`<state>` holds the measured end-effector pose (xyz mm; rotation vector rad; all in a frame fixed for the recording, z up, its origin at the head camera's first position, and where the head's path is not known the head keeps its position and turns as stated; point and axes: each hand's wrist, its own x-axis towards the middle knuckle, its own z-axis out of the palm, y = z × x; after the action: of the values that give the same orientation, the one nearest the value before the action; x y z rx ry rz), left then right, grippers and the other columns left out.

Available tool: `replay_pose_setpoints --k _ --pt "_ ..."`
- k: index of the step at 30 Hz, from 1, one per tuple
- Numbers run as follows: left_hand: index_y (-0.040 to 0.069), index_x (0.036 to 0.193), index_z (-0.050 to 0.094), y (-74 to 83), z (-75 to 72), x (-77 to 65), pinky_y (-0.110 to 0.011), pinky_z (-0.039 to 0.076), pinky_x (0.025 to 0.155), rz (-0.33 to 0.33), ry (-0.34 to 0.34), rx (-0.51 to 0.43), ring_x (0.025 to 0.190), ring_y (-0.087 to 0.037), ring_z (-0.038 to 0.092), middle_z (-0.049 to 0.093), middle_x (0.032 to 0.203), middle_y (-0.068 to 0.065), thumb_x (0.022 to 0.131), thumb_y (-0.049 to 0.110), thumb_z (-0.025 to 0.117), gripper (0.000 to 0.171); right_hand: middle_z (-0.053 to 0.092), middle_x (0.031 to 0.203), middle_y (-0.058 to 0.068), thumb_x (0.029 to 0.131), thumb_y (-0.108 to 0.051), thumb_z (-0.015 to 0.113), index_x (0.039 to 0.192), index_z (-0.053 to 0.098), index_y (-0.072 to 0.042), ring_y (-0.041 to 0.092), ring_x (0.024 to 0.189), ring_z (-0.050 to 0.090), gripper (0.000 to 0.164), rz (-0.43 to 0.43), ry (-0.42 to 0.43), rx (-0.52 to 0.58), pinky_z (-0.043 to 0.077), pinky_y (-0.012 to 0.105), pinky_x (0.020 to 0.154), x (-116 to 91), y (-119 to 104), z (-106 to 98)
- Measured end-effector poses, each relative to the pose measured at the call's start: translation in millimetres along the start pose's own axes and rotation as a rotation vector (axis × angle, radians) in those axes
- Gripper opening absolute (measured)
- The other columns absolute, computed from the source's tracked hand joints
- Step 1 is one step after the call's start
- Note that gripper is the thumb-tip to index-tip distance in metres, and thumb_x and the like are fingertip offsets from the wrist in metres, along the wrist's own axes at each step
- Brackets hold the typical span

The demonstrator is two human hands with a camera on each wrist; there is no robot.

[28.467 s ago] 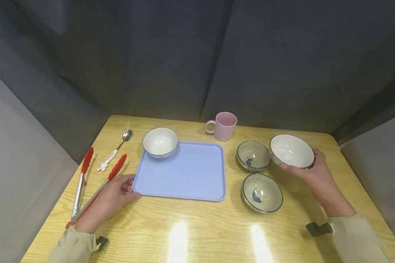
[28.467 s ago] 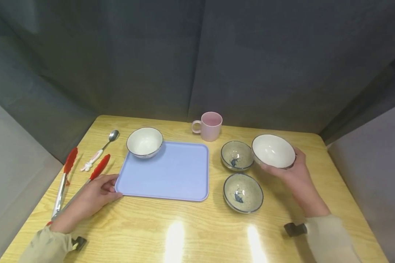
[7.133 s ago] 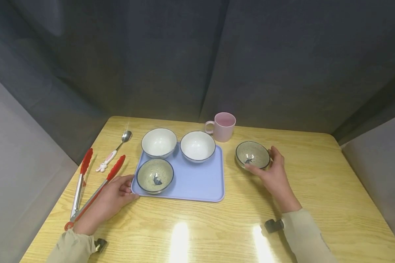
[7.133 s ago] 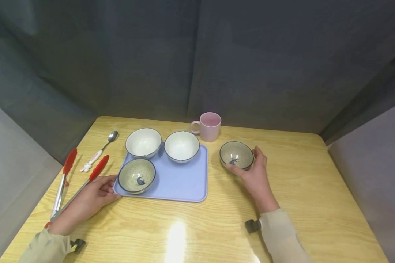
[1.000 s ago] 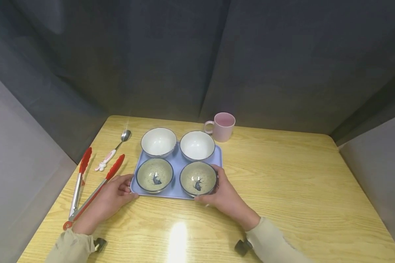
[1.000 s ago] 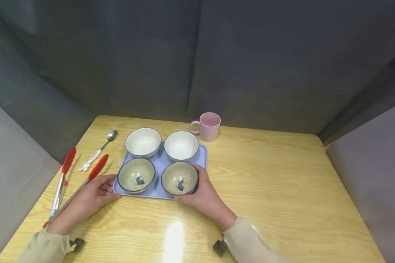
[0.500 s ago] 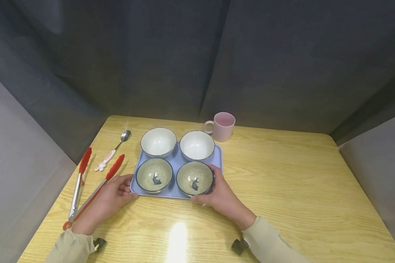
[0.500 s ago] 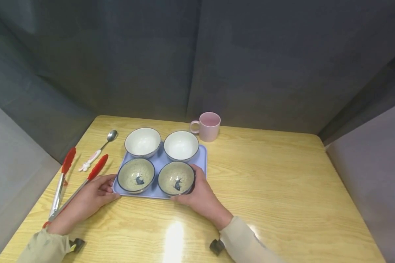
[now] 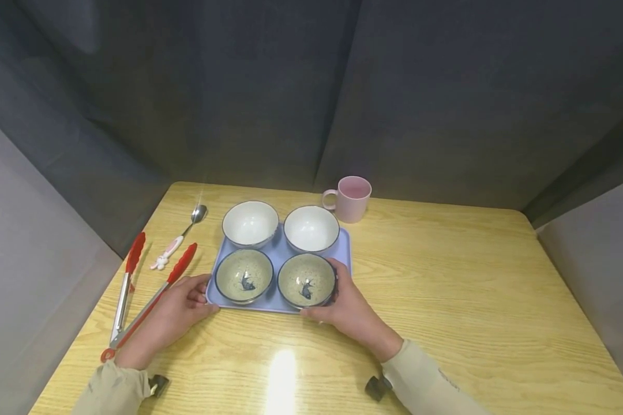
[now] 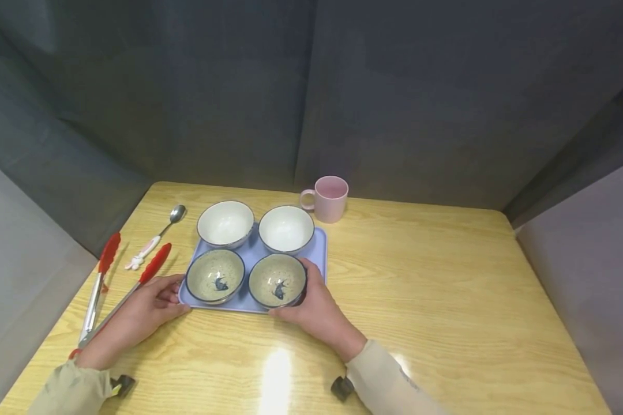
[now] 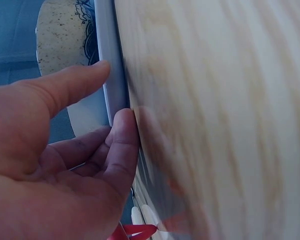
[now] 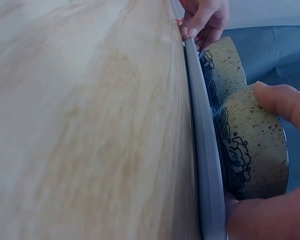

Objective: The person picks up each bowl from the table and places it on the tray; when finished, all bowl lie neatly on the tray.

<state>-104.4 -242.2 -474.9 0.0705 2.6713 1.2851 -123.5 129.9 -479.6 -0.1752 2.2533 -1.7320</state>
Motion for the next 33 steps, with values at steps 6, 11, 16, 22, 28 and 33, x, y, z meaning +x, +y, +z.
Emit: replay_pose_setpoints --k 6,11,16,22,28,33 --pt "-0.014 0.155 0.055 1.2 0.0 0.2 -0.017 0.060 0.079 0.012 0.005 0.005 0.100 -0.018 0.067 0.068 0.123 -0.021 0.093 0.004 0.090 0.073 0.033 0.178 0.021 0.076 -0.012 0.103 0.176 0.020 -0.010 0.040 0.170 0.032 0.130 -0.005 -0.013 -0.001 0.029 0.056 0.139 0.8 -0.2 0.2" --pt "-0.014 0.155 0.054 1.8 0.0 0.0 -0.017 0.060 0.079 0.010 0.003 0.000 0.099 -0.018 0.067 0.067 0.124 -0.021 0.093 0.005 0.090 0.073 0.032 0.179 0.021 0.076 -0.011 0.103 0.177 0.019 -0.011 0.040 0.170 0.032 0.131 -0.005 -0.021 0.004 0.029 0.056 0.139 0.7 0.9 -0.1" --pt "-0.013 0.155 0.055 1.6 0.4 -0.8 -0.016 0.060 0.080 -0.006 -0.001 0.002 0.100 -0.018 0.067 0.068 0.125 -0.020 0.094 0.004 0.088 0.071 0.029 0.180 0.021 0.078 -0.014 0.103 0.177 0.018 -0.011 0.044 0.170 0.030 0.131 -0.014 -0.023 -0.010 0.028 0.060 0.138 -0.5 1.5 -1.9" --pt "-0.012 0.155 0.055 1.3 0.5 -1.2 -0.016 0.060 0.081 -0.010 -0.001 0.000 0.100 -0.018 0.067 0.068 0.125 -0.020 0.095 0.004 0.088 0.071 0.027 0.183 0.019 0.079 -0.021 0.103 0.177 0.021 -0.014 0.043 0.170 0.031 0.128 -0.019 -0.020 -0.033 0.029 0.062 0.138 -1.8 1.8 -4.3" --pt "-0.013 0.155 0.054 1.1 0.5 -1.0 -0.017 0.059 0.079 0.002 -0.001 -0.006 0.099 -0.017 0.066 0.067 0.125 -0.021 0.094 0.006 0.089 0.073 0.031 0.181 0.019 0.080 -0.023 0.102 0.177 0.023 -0.014 0.040 0.167 0.036 0.126 -0.012 -0.011 -0.042 0.033 0.062 0.136 -3.8 1.3 -6.0" --pt "-0.013 0.155 0.055 1.1 0.9 -0.9 -0.017 0.060 0.080 0.010 0.009 0.011 0.099 -0.015 0.067 0.069 0.124 -0.020 0.095 0.007 0.089 0.072 0.039 0.175 0.022 0.081 -0.020 0.101 0.177 0.024 -0.015 0.045 0.161 0.044 0.123 0.003 -0.006 -0.010 0.038 0.061 0.134 -6.7 -0.4 -6.7"
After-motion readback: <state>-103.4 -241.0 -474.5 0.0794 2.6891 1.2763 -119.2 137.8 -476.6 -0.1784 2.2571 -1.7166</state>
